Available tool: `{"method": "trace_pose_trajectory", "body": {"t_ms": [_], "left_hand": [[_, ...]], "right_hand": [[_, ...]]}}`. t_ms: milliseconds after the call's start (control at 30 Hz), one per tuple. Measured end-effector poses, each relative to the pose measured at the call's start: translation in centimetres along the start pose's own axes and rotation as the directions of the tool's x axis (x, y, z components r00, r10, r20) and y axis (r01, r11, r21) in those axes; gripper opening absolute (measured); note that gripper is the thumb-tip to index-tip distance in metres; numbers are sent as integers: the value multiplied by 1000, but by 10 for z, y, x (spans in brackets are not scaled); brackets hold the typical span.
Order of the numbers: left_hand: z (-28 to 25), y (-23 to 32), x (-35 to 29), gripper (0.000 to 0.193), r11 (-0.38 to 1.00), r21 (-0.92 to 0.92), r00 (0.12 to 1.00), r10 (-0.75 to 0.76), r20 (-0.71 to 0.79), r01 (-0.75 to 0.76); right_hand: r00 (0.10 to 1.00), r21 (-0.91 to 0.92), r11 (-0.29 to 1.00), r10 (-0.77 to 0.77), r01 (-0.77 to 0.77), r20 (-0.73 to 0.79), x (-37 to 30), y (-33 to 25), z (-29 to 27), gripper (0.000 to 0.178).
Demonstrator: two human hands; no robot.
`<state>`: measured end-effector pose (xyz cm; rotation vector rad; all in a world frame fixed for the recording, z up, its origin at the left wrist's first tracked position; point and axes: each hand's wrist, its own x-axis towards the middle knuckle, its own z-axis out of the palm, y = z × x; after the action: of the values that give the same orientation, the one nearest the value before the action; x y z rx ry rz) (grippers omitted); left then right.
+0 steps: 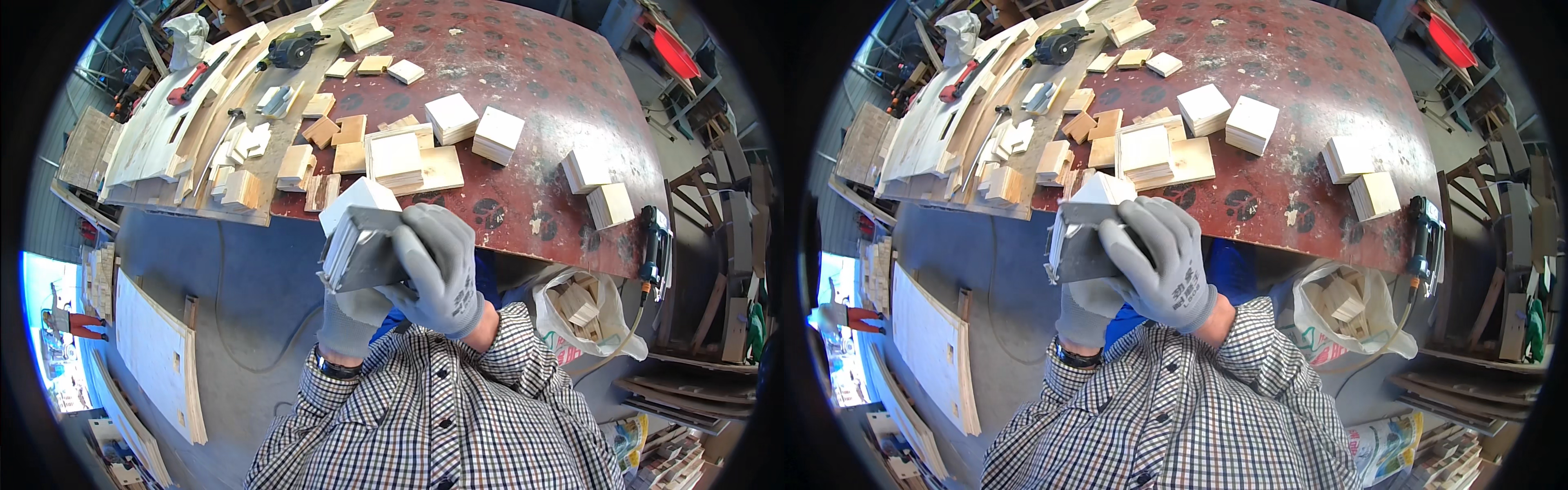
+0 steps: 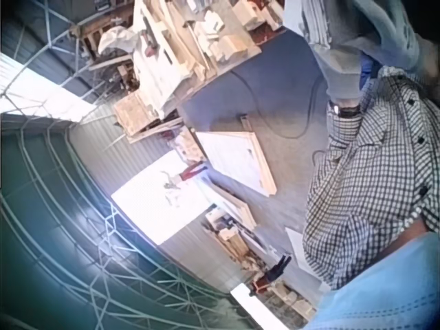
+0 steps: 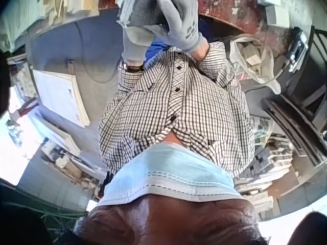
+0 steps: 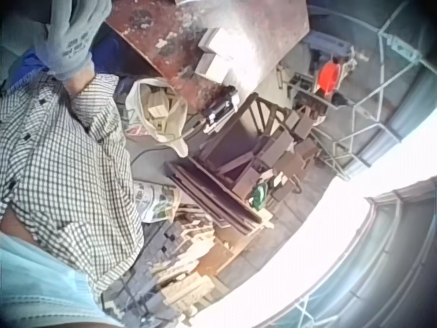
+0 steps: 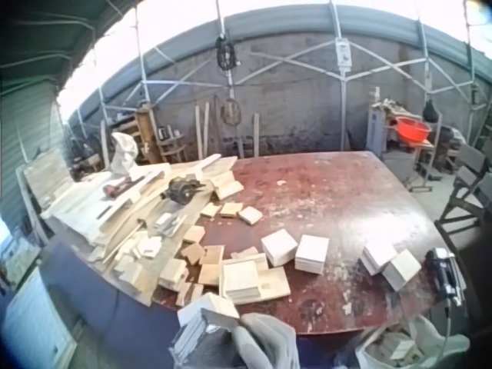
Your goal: The person sands small rectangular wooden blocks one by one using a sanding block, rotating each piece to smooth multiple faces. The person also uses a hammer to tap a block on the table before resuming sanding.
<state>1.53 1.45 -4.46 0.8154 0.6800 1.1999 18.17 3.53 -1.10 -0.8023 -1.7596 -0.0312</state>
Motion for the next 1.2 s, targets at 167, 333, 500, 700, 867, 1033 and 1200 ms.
{"method": "trace_pose_trajectory", "body": {"t_ms": [167,333,500,700,867,1033,1200], "left_hand": [[2,-6,2,58,682,-709,979,-199,54,178],[18,13,1,67,799,-593,879,-349,-325,98],[-16,2,-14,75,849,-513,852,-359,-382,128],[-32,-23,-12,75,836,-469,753,-497,-431,284],[-25,-40,-8,81,812,-438,768,-546,-337,385],[-7,-46,8,78,812,-323,774,-571,-272,486],[14,-67,46,76,828,-159,817,-559,-144,538]], "right_hand": [[994,-159,981,-112,113,14,-21,24,11,49],[971,-436,871,238,-225,-24,-49,66,-7,81],[720,-217,688,675,-692,-159,-65,93,-73,90],[511,-50,515,828,-856,-231,-126,65,-127,90],[470,-161,442,844,-883,-259,-147,40,-126,93],[439,-109,426,857,-898,-271,-141,48,-127,93],[410,34,435,871,-900,-271,-140,57,-133,91]]}}
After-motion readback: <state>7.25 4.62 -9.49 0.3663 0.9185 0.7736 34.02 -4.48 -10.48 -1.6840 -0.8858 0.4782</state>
